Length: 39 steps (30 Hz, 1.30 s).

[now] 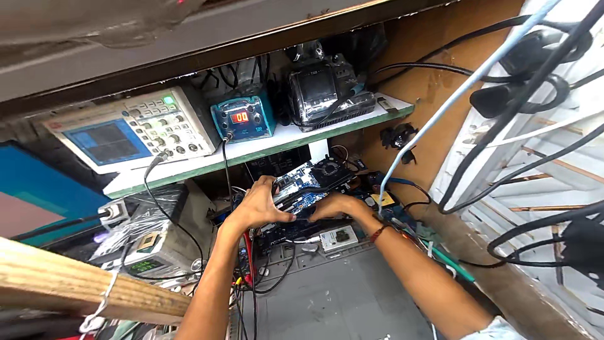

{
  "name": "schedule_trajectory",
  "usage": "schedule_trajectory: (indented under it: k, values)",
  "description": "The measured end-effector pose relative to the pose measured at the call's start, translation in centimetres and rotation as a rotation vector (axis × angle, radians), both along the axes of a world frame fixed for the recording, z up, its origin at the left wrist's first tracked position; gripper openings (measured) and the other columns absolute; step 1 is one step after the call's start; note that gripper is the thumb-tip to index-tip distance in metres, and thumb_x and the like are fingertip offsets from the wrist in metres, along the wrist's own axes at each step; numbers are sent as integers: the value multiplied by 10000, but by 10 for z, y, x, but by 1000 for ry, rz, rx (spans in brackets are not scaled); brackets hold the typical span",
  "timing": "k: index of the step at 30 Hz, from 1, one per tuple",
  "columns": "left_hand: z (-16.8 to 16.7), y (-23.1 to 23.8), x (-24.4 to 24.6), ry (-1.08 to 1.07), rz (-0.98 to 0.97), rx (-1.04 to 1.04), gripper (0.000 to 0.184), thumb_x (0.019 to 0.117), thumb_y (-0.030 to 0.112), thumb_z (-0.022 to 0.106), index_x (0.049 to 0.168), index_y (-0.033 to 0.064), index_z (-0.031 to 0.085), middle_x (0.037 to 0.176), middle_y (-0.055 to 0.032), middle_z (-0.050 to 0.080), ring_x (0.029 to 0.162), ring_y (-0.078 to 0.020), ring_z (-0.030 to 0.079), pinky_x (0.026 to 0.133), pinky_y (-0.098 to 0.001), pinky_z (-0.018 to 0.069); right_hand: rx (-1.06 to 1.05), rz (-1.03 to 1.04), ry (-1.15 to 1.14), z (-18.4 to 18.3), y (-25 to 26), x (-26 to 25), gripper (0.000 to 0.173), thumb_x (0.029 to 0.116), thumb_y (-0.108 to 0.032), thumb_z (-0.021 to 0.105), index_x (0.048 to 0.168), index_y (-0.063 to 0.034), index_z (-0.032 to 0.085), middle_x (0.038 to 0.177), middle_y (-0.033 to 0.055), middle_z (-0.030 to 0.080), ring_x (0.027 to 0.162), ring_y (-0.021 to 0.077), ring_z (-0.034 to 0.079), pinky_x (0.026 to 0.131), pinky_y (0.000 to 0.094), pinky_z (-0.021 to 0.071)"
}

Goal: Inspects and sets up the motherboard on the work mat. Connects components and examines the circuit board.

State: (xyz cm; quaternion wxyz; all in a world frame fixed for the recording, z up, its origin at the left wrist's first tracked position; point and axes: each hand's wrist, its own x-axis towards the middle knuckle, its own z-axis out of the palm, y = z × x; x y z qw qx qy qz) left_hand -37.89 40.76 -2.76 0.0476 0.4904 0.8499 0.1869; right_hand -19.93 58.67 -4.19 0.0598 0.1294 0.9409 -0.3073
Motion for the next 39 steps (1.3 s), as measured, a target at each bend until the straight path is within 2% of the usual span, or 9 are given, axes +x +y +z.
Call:
schedule_trajectory:
  k: [4,8,11,14,16,19,21,25,39]
  values:
    - [8,-5,8,-57,-10,58,930,556,524,949,1311,115,593,1378,-106,562,1182,-288,595,961,-580,515,135,12,25,-9,8,-10,461,840,-383,822,956,55,736,937,253,707,930,435,667,843,655,474]
    - [9,5,16,-62,-31,61,905,542,559,937,1272,146,597,1382,-80,550,1191,-276,582,966,-580,507,183,177,27,-7,-15,-8,521,835,-259,843,1212,59,674,1124,270,692,1076,457,642,958,650,457]
    - [9,6,25,-14,-61,29,937,542,586,928,1280,118,592,1381,-97,549,1204,-287,574,987,-585,488,169,195,30,-18,-14,2,522,918,-356,764,1264,23,666,1172,258,689,1122,444,635,983,650,451]
    - [11,-3,47,15,-113,22,1004,537,583,928,1345,105,571,1375,-102,564,1192,-286,582,983,-584,488,179,83,364,-68,2,56,459,859,-360,823,1180,-50,718,1117,182,714,1090,374,666,979,600,512]
    - [7,-11,69,27,-164,26,1069,517,639,897,1397,145,547,1378,-59,574,1206,-256,580,984,-573,492,119,-13,364,-83,12,105,462,886,-334,803,1259,-84,693,1212,166,689,1158,359,639,1006,596,502]
    - [-9,-31,111,58,-220,-13,1161,478,718,847,1441,167,506,1420,-25,544,1236,-231,565,981,-545,512,9,-223,319,-97,32,177,362,902,-204,784,1216,-48,693,1115,154,720,1041,302,689,915,580,541]
    - [-24,-45,142,78,-232,-36,1098,461,723,848,1361,156,576,1467,-21,521,1273,-234,547,1011,-528,500,-17,-273,442,-97,46,206,409,825,-29,713,1231,-21,660,1092,131,710,1005,236,686,898,507,555]
    - [-60,-78,196,30,-188,-126,918,516,730,838,1225,182,637,1556,-7,449,1385,-231,475,1105,-515,442,-83,-303,556,-99,68,213,232,989,-148,578,1164,-123,727,1172,16,741,1063,153,715,930,418,613]
    - [-139,-138,220,60,0,-172,971,460,813,759,1146,131,673,1513,-81,512,1330,-311,538,1056,-569,451,-102,-182,506,-101,15,203,169,999,-174,648,1148,-145,722,1105,-29,732,924,81,712,783,301,627]
